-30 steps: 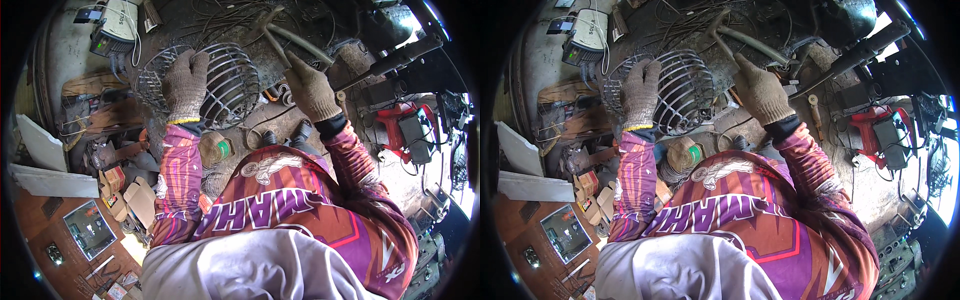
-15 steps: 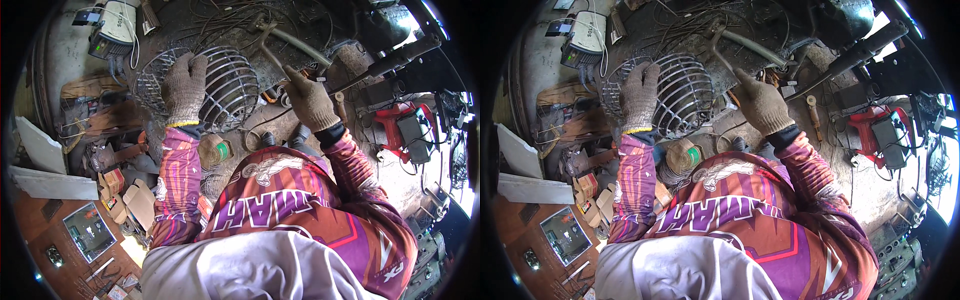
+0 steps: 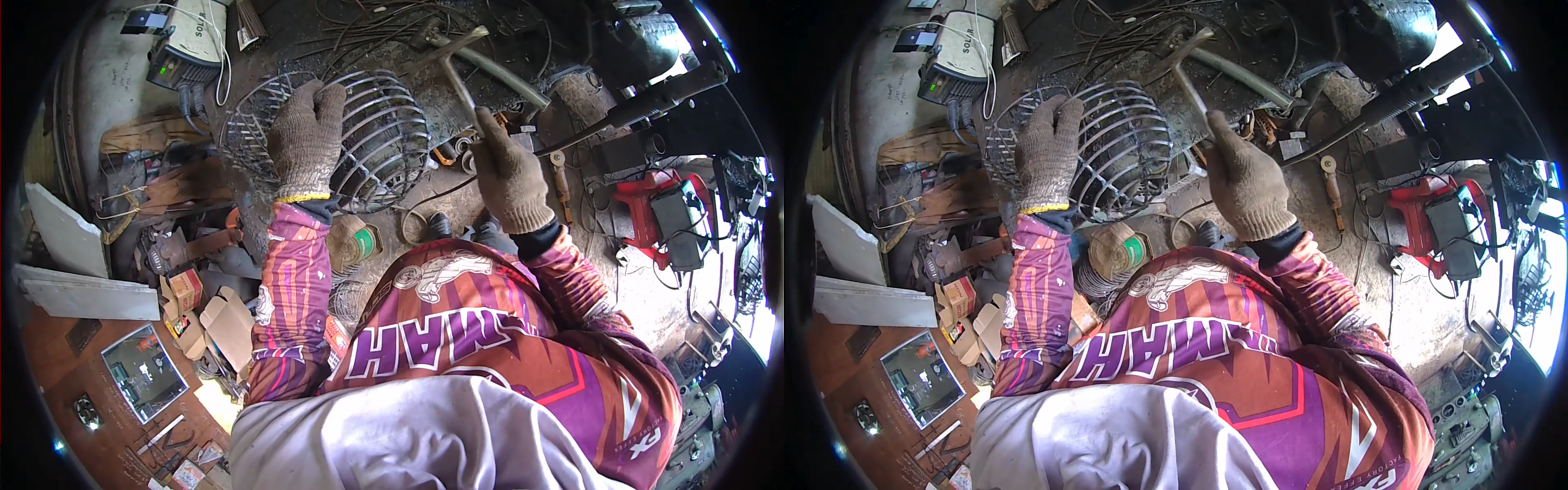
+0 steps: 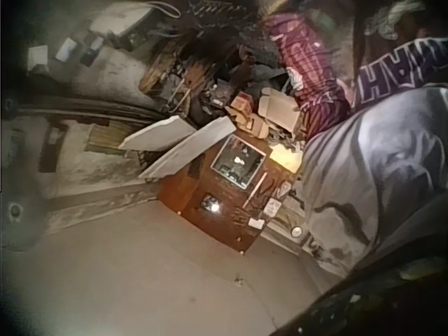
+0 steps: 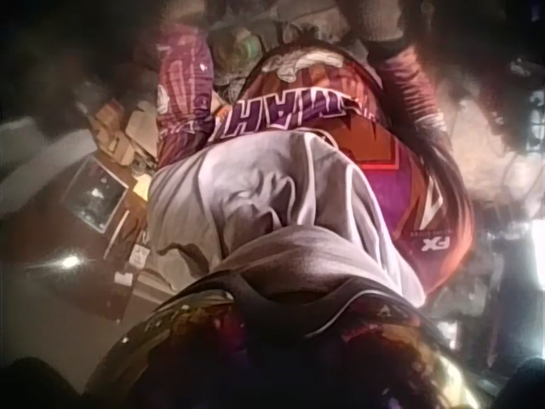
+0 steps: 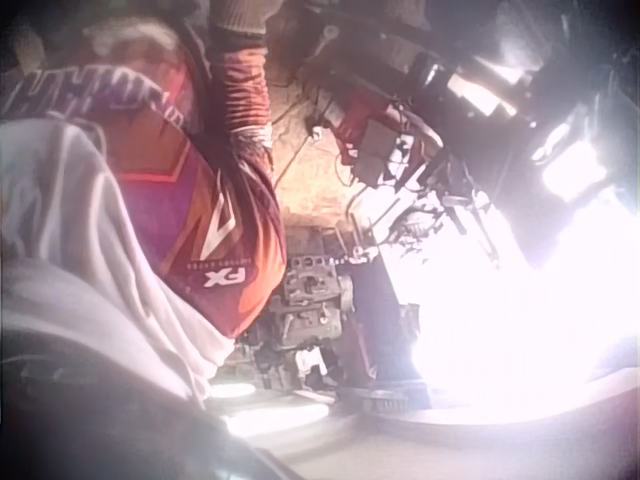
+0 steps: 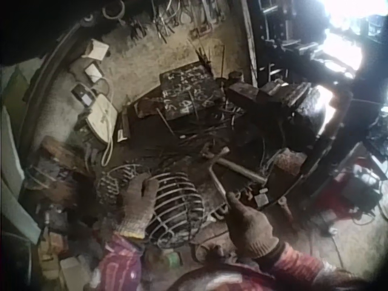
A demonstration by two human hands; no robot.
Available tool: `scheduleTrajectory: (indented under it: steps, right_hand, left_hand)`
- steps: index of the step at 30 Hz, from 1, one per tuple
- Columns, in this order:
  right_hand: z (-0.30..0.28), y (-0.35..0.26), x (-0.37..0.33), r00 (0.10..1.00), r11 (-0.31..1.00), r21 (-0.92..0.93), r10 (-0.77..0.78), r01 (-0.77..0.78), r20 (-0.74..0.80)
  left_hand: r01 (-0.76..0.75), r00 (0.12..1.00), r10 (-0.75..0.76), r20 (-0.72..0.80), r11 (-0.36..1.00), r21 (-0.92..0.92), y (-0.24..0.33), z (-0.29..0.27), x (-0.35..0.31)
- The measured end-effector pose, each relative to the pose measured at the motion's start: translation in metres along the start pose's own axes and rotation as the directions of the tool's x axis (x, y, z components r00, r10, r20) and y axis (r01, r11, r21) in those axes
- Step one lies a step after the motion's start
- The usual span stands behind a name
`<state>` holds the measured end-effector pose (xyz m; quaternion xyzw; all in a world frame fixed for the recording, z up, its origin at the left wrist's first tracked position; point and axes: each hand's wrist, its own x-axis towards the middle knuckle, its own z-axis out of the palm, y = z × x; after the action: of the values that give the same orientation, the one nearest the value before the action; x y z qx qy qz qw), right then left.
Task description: The person holds a metal wire frame against a workbench and applies a welding tool to various joints of the frame.
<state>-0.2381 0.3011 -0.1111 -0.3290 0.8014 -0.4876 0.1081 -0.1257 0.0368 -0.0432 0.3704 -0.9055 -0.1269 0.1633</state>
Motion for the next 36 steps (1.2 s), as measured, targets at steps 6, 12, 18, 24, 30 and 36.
scheduleTrajectory:
  steps: [6,12,18,24,30,36]
  right_hand:
    - [0.008,0.024,0.001,0.997,0.982,-0.172,-0.068,0.074,0.044]
    - [0.001,0.004,0.001,0.993,0.995,-0.089,0.05,-0.04,0.106]
    - [0.007,0.004,-0.005,0.996,0.993,-0.073,-0.093,0.093,0.003]
    - [0.01,0.01,-0.003,0.994,0.961,-0.266,-0.053,0.075,0.091]
    - [-0.001,0.001,-0.004,0.988,0.953,-0.263,-0.157,0.152,0.003]
    - [0.001,0.009,0.002,0.993,0.963,-0.26,-0.047,0.073,0.107]
  left_hand:
    - [-0.019,1.0,0.019,-0.003,1.0,0.0,0.0,0.003,0.002]
    - [-0.02,1.0,0.02,-0.016,1.0,0.005,-0.008,0.004,-0.001]
    - [-0.027,1.0,0.028,-0.015,0.999,0.023,-0.005,0.003,0.0]
    - [-0.041,0.999,0.041,-0.025,0.999,0.001,-0.001,0.003,-0.001]
    - [-0.026,0.999,0.026,-0.029,1.0,-0.004,-0.002,0.002,-0.003]
    - [-0.025,1.0,0.025,-0.004,1.0,-0.002,0.001,0.001,-0.001]
